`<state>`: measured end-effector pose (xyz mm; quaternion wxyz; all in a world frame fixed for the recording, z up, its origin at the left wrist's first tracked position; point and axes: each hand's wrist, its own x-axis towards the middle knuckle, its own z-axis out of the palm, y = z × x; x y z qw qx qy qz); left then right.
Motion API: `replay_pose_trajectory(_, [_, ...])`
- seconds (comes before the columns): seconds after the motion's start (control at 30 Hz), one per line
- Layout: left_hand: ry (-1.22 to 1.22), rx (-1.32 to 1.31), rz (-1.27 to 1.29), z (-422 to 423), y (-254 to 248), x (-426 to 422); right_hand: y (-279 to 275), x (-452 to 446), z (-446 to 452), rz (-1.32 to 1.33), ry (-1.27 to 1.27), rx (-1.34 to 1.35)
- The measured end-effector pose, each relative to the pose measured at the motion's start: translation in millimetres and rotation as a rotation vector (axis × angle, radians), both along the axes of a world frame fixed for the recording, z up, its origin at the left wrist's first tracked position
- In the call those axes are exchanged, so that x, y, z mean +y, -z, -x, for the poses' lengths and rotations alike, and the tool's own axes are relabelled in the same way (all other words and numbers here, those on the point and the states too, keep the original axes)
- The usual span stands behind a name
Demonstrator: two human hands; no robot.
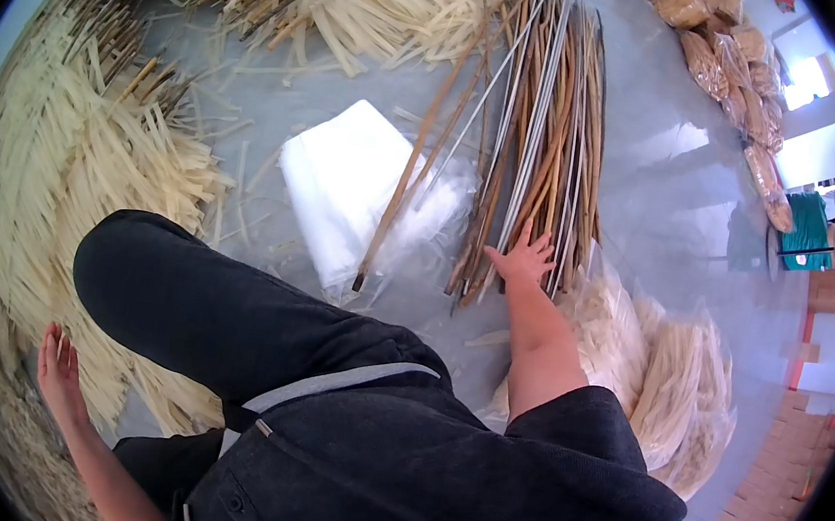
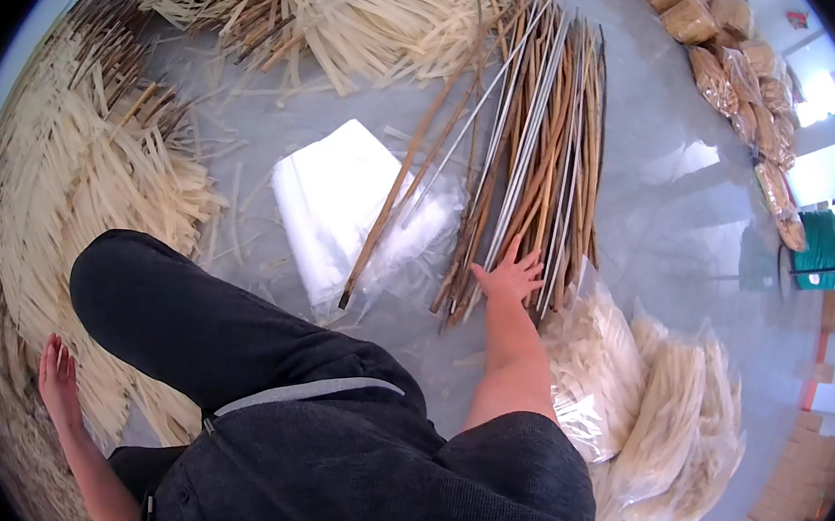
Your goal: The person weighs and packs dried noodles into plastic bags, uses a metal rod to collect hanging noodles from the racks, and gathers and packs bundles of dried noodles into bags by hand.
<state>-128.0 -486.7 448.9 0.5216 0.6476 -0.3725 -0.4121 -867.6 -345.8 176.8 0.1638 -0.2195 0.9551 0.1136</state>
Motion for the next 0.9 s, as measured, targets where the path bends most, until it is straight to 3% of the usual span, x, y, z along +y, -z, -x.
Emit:
replay_pose_trajectory(0.1, [-0.006,0.021,0.035,5.9,-3.7,7.9,4.3,-10.8,-20.6,0.065,-0.137,0.031])
replay_pose_trajectory(0.17, [-0.003,-0.042,0.027,12.3,-7.2,16.6,24.9,-10.2,-36.1,0.223,-0.604,0.082])
replay_pose_trajectory(0.23, [-0.029,-0.057,0.005,-2.3,4.1,20.0,23.1,-7.4,-65.7,0.246,-0.783,-0.051])
replay_pose_trajectory(0.3, [-0.068,-0.079,-0.013,-7.0,8.4,25.3,32.3,-2.2,-91.6,-0.037,-1.174,-0.178])
replay_pose_trajectory(0.37, [-0.099,-0.090,-0.046,-4.3,2.0,30.9,65.0,2.8,-80.9,-0.358,-1.105,-0.125])
replay_pose_trajectory(0.43, [-0.141,-0.099,-0.047,-5.7,-3.1,36.8,85.0,14.6,-58.9,-0.276,-1.087,-0.073])
replay_pose_trajectory(0.57, [-0.170,-0.111,-0.076,-24.1,5.9,51.3,26.8,-18.4,-73.5,-0.423,-1.122,-0.055])
replay_pose_trajectory(0.63, [-0.209,-0.099,-0.097,-28.8,13.3,57.8,17.4,-53.9,-97.1,-0.189,-1.120,-0.231])
replay_pose_trajectory(0.7, [-0.216,-0.082,-0.129,-29.1,18.4,58.5,34.9,-83.2,-123.7,0.026,-1.048,-0.636])
replay_pose_trajectory(0.77, [-0.246,-0.086,-0.171,-26.9,24.5,58.4,54.8,-90.2,-161.5,0.293,-1.309,-0.668])
replay_pose_trajectory(0.83, [-0.238,-0.084,-0.188,-33.2,30.4,60.1,72.3,-89.4,-195.6,0.453,-1.665,-0.436])
replay_pose_trajectory(0.87, [-0.237,-0.085,-0.199,-36.1,32.2,62.8,74.1,-92.3,-205.8,0.451,-1.663,-0.436])
replay_pose_trajectory(0.9, [-0.234,-0.085,-0.200,-35.5,30.9,66.1,72.2,-97.5,-214.4,0.158,-1.723,-0.452])
